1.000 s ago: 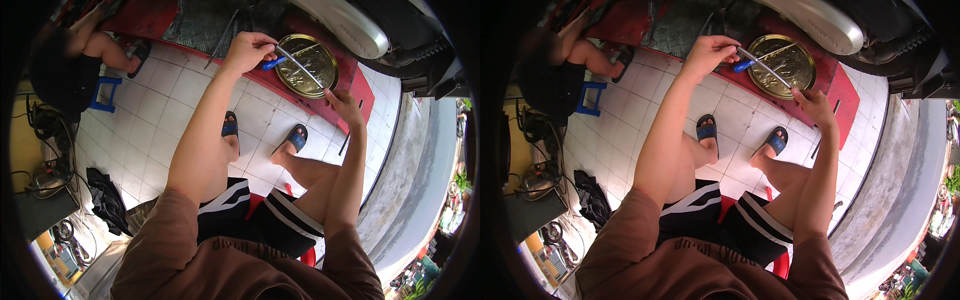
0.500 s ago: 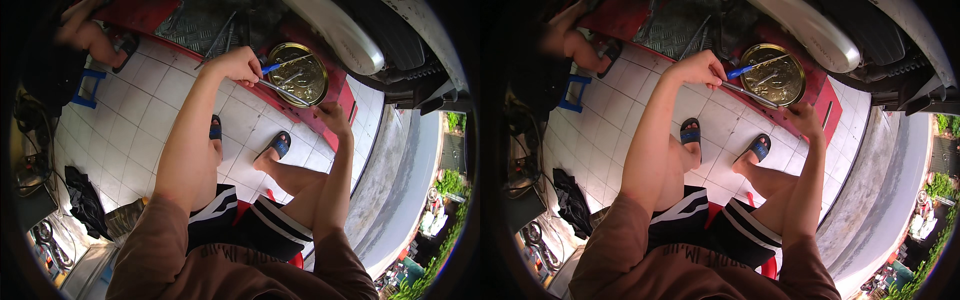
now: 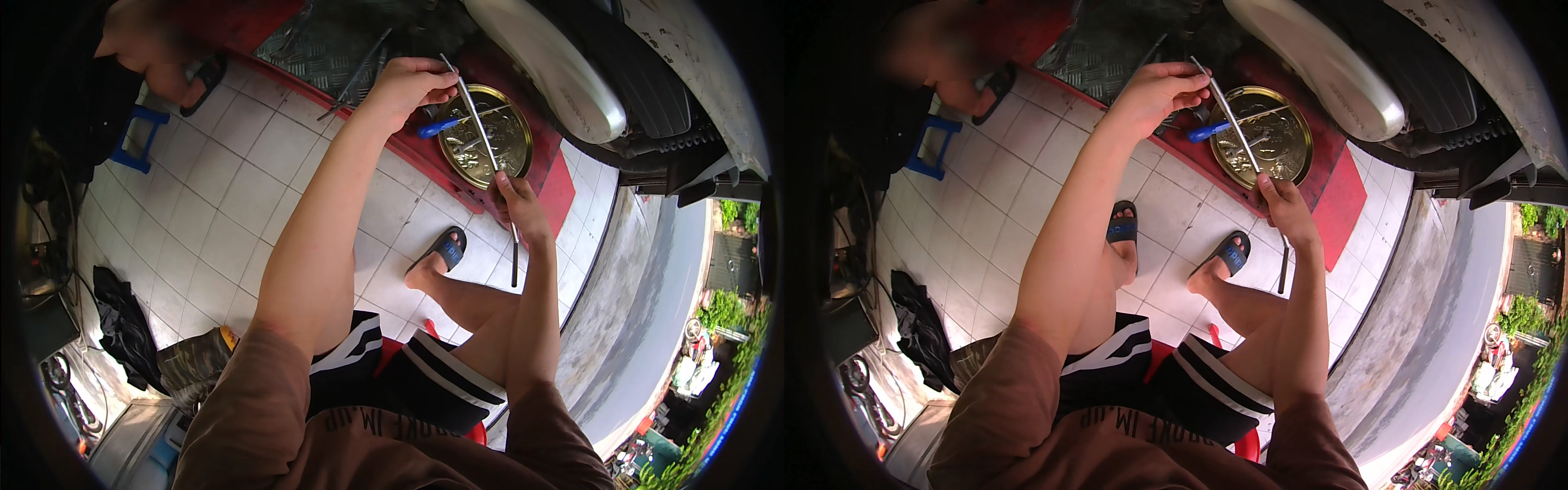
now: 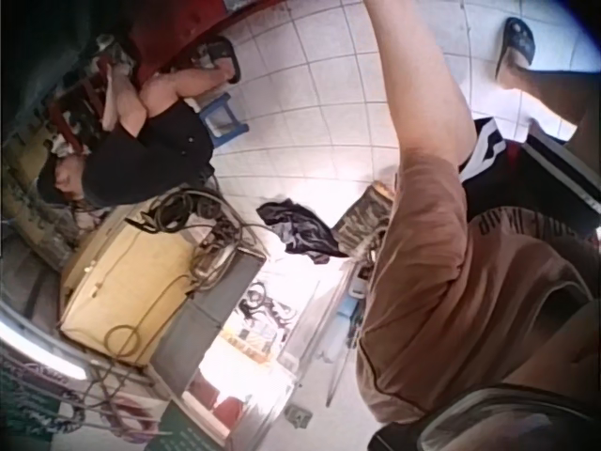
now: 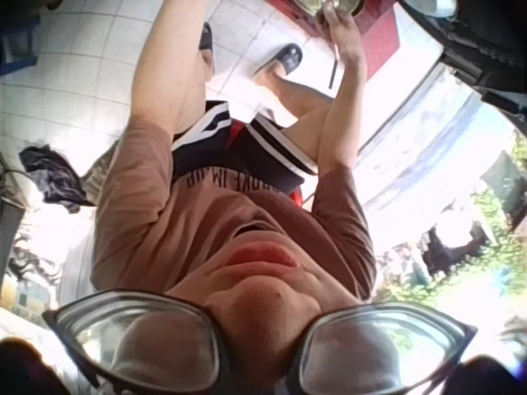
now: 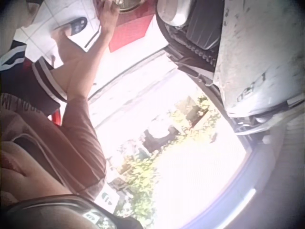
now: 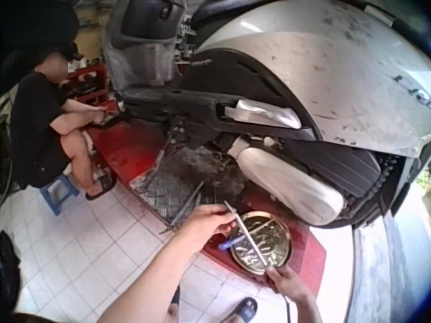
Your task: The person uses a T-handle wrench to tighten bolts on the underside of a motorcycle. They repeatedly adjust the wrench and apply torque to fasteners located near the engine area, working in a seated position on a red stool.
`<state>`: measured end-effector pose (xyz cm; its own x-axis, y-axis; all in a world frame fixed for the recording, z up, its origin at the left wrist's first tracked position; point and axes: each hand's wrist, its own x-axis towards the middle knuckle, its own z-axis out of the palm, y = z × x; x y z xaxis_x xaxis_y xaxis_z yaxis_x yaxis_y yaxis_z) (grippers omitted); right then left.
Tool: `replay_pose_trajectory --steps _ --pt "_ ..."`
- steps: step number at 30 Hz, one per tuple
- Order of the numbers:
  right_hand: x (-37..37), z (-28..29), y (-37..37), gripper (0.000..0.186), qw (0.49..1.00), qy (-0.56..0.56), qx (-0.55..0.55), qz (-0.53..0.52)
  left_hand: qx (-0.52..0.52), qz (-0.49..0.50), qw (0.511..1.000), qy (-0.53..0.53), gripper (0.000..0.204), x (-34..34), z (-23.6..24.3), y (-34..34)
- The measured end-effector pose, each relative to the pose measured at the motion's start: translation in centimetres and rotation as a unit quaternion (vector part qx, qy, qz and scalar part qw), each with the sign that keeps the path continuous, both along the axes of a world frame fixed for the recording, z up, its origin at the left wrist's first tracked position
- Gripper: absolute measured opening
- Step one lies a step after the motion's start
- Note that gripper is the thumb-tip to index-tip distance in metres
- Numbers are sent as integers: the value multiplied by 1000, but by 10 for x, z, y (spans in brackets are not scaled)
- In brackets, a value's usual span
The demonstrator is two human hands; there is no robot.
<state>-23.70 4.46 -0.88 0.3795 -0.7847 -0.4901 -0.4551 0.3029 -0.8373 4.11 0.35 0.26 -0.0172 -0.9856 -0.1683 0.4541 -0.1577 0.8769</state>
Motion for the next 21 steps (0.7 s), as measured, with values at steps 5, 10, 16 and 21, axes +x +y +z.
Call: replay_pose_trajectory --steps 5,10,16,21 --pt "40 4 25 34 986 -129 104 -14 41 104 992 53 16 -18 -15 -14" --pt "69 16 39 37 986 -146 84 -10 -80 196 948 -237 23 -35 -35 -29" --pt "84 18 25 39 983 -162 35 -77 -116 37 964 -238 74 -54 -37 -36" --pt "98 13 18 40 984 -149 8 -99 -113 22 967 -229 81 -51 -40 -42"
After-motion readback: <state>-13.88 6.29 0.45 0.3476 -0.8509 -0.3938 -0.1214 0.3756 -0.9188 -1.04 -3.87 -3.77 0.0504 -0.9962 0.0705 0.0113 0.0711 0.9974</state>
